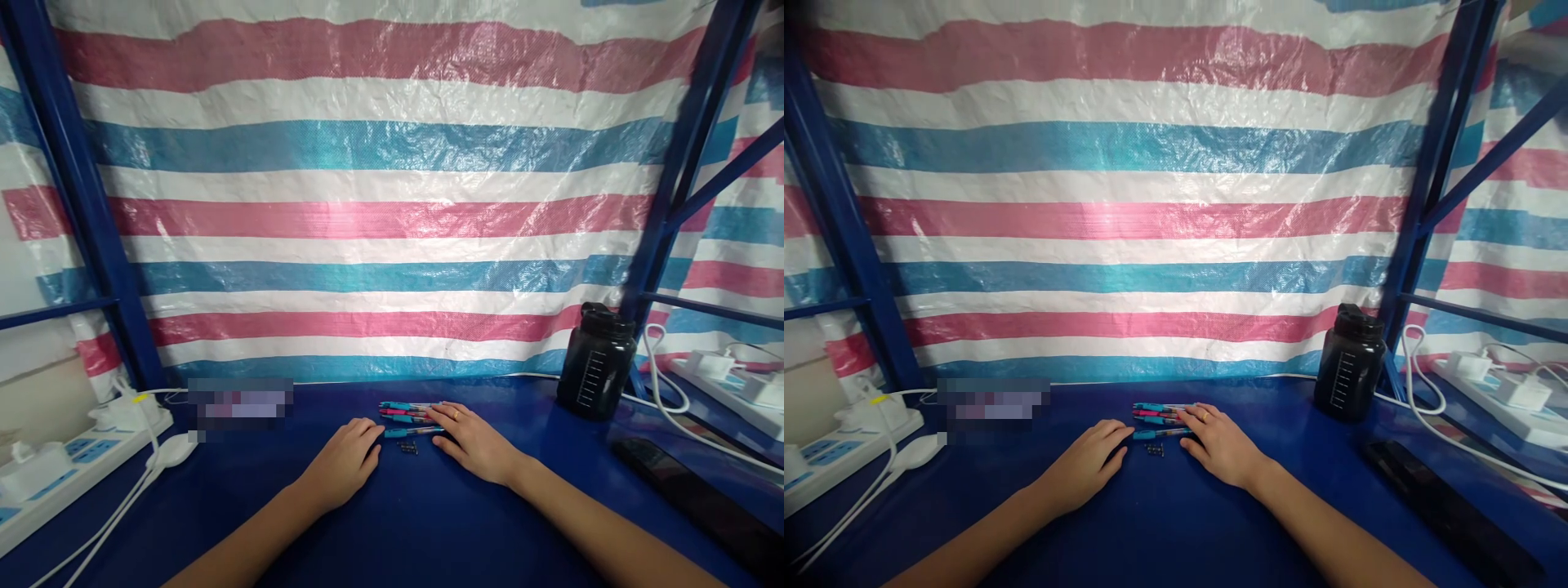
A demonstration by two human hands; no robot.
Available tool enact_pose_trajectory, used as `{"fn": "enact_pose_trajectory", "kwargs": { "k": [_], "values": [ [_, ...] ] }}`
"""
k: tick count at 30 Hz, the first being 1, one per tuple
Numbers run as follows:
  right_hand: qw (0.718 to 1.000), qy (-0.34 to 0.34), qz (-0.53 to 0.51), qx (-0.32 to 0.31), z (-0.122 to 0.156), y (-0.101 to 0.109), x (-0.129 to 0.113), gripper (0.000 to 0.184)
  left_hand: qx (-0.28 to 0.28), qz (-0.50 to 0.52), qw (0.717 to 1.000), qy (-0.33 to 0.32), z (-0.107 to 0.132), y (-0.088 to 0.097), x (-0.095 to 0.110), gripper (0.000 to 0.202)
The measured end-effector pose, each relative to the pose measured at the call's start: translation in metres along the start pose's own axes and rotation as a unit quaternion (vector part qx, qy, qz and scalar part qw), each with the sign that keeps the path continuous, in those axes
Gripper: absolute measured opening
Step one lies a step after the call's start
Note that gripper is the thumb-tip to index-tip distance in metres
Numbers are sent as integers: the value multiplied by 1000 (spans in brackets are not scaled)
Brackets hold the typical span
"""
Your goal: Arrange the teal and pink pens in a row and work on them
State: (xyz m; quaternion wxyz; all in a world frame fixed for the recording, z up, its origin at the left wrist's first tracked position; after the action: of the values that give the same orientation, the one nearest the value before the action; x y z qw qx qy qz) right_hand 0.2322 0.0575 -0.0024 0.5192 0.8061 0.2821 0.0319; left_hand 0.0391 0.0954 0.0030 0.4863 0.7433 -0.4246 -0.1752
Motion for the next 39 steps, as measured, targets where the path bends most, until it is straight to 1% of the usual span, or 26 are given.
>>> {"fn": "enact_pose_trajectory", "kwargs": {
  "k": [6, 10, 15, 23, 30, 35, 39],
  "values": [
    [999, 8, 6, -37, 1, -1, -1, 54, -11, -7, 1000, 3, -1, 1, 3, 32],
    [998, 13, -7, -55, 2, -3, -5, 55, -4, -7, 1000, 0, 0, 2, 4, 32],
    [998, 7, -21, -51, 1, -1, -7, 55, 6, -11, 1000, -7, 0, -1, 0, 32],
    [998, 1, -18, -56, 0, -1, -7, 56, -4, -17, 1000, -4, 0, -1, 2, 31],
    [999, 9, -6, -37, -5, 2, -12, 55, -7, -21, 1000, -2, 1, 1, 2, 31],
    [1000, 6, -9, -28, -4, 2, -11, 52, 1, -12, 1000, -4, 1, 0, 1, 31],
    [1000, 2, -7, -19, -1, 3, -10, 52, -8, -7, 1000, -2, 1, -2, -1, 31]
  ]
}}
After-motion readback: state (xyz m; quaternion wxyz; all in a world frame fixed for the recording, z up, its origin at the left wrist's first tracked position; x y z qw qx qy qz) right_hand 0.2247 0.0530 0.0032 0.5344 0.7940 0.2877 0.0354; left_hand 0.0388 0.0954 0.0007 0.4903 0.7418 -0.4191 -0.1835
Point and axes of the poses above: each hand's wrist, its own z-axis away from the middle knuckle, its own y-axis out of the back of the hand, x = y × z, the point moved 7 cm from there along -z, towards the middle knuckle, and after that the axes turned 9 degrees about x, right-handed, at the moved point
